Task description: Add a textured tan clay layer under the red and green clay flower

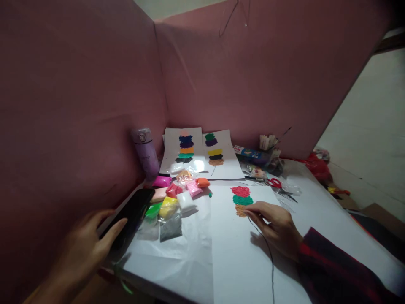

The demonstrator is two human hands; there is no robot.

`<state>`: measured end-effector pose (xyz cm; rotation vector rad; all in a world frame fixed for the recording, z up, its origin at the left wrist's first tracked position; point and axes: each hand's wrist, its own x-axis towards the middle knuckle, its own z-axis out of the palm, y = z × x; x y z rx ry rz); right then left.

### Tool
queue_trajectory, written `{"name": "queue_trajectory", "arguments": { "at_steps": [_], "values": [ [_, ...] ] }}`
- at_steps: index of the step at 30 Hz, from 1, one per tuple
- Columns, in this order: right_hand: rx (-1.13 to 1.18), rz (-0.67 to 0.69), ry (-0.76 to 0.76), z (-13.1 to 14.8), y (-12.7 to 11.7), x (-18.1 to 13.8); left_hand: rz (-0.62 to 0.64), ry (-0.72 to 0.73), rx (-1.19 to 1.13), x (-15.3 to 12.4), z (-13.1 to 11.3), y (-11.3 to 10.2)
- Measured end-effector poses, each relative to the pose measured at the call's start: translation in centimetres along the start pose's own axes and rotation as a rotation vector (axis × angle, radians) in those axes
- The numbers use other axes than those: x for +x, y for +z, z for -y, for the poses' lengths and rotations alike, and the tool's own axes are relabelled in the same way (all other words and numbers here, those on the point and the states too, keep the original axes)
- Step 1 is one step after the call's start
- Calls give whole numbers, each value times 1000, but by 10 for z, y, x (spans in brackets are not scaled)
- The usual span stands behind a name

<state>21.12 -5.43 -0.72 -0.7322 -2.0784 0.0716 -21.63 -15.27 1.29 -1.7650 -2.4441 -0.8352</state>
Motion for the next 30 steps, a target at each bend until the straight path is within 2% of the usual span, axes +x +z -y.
{"name": "queue_trajectory", "arguments": {
  "at_steps": [3, 5, 9, 14, 19, 23, 30],
  "values": [
    [-6, 3, 16, 0, 0, -1, 284, -37, -223, 39, -15, -1],
    [-8, 5, 22, 0, 0, -1, 399, -44, -290, 54, -22, 5],
    [3, -14, 7, 2, -1, 2, 363, 25, -297, 63, -29, 19],
    [0, -8, 16, 1, 0, 2, 303, 15, -272, 64, -36, 22],
    [12, 7, 8, -1, 1, 1, 329, 31, -228, 67, -37, 21],
    [-8, 7, 4, 0, 0, 2, 385, 83, -241, 63, -47, 13],
    [-22, -10, 6, 1, 0, 2, 292, 118, -116, 54, -65, 0]
  ]
}}
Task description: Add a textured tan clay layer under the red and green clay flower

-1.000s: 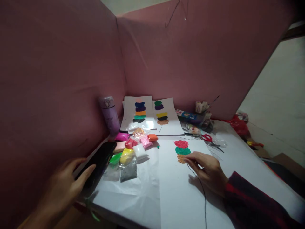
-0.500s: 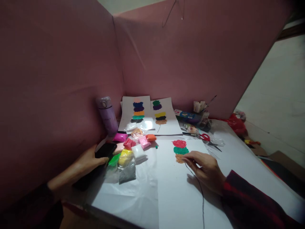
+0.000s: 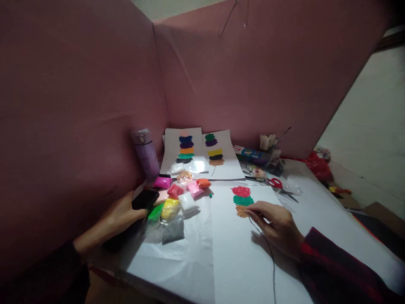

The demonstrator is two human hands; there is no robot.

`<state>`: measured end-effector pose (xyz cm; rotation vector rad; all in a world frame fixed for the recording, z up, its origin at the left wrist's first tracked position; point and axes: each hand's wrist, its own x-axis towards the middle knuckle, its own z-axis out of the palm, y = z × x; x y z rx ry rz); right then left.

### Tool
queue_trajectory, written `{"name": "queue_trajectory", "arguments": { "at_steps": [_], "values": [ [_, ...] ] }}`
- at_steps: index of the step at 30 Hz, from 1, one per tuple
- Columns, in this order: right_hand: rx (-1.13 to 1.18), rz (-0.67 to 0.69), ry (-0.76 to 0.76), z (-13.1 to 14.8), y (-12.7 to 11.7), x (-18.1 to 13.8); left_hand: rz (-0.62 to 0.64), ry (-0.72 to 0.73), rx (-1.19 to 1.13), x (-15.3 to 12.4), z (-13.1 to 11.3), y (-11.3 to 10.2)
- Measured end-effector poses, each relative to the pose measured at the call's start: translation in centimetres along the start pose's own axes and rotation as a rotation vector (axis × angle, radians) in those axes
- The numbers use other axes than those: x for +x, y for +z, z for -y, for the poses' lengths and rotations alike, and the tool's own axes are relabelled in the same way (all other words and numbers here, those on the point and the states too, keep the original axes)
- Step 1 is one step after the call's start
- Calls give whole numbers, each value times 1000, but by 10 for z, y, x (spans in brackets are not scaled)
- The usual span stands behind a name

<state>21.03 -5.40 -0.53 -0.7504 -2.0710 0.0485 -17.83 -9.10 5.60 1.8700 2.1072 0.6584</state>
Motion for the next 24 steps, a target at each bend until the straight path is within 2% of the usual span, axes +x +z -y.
{"name": "queue_trajectory", "arguments": {
  "at_steps": [4, 9, 11, 18, 24],
  "values": [
    [5, 1, -8, -1, 0, 0, -8, 0, -25, 1, 5, 1],
    [15, -12, -30, 0, -1, 2, 114, 24, -167, 2, 19, -1],
    [23, -13, -35, 1, -1, 2, 126, 42, -161, 3, 23, -1],
    [17, -20, -38, -1, -1, 2, -20, 16, 12, -3, 21, 2],
    [-3, 0, -19, -4, 0, -1, -32, 16, 66, -8, 20, 2]
  ]
}}
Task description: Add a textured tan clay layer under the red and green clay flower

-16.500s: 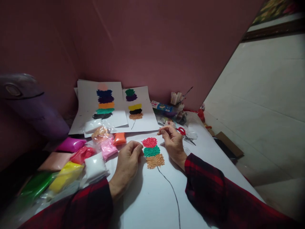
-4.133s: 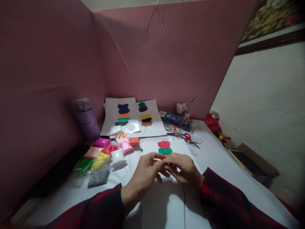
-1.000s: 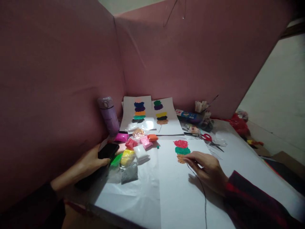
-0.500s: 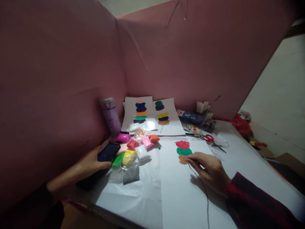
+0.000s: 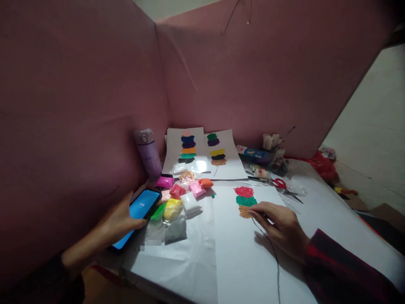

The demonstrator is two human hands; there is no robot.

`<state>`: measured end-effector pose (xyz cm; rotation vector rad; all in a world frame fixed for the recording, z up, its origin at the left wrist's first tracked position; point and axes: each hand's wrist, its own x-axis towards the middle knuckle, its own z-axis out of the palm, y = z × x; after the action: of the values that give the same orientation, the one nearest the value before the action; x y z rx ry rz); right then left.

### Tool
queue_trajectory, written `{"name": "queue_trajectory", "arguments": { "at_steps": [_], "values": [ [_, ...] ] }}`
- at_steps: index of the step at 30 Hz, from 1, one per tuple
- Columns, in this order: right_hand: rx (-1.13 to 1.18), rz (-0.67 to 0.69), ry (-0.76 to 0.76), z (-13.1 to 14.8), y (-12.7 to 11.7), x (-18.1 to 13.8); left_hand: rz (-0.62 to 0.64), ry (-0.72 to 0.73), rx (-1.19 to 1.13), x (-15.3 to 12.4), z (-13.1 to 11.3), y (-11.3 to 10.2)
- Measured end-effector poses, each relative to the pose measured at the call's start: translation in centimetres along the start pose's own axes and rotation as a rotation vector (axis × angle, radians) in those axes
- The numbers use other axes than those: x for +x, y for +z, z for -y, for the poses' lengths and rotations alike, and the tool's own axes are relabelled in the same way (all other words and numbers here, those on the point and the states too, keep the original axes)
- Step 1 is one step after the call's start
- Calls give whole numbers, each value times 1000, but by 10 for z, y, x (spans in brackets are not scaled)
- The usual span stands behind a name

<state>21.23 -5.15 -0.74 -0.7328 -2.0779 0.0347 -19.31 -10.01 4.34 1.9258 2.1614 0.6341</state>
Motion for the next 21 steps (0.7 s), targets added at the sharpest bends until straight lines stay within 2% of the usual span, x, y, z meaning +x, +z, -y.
{"name": "queue_trajectory", "arguments": {
  "at_steps": [4, 12, 21],
  "values": [
    [2, 2, 1, -2, 1, -3, -16, -19, -4, 4, 7, 2],
    [6, -8, -6, -1, 1, -1, -46, 36, 23, 7, 12, -1],
    [-2, 6, 16, 0, 0, -3, -54, -102, 114, 6, 17, -11]
  ]
}}
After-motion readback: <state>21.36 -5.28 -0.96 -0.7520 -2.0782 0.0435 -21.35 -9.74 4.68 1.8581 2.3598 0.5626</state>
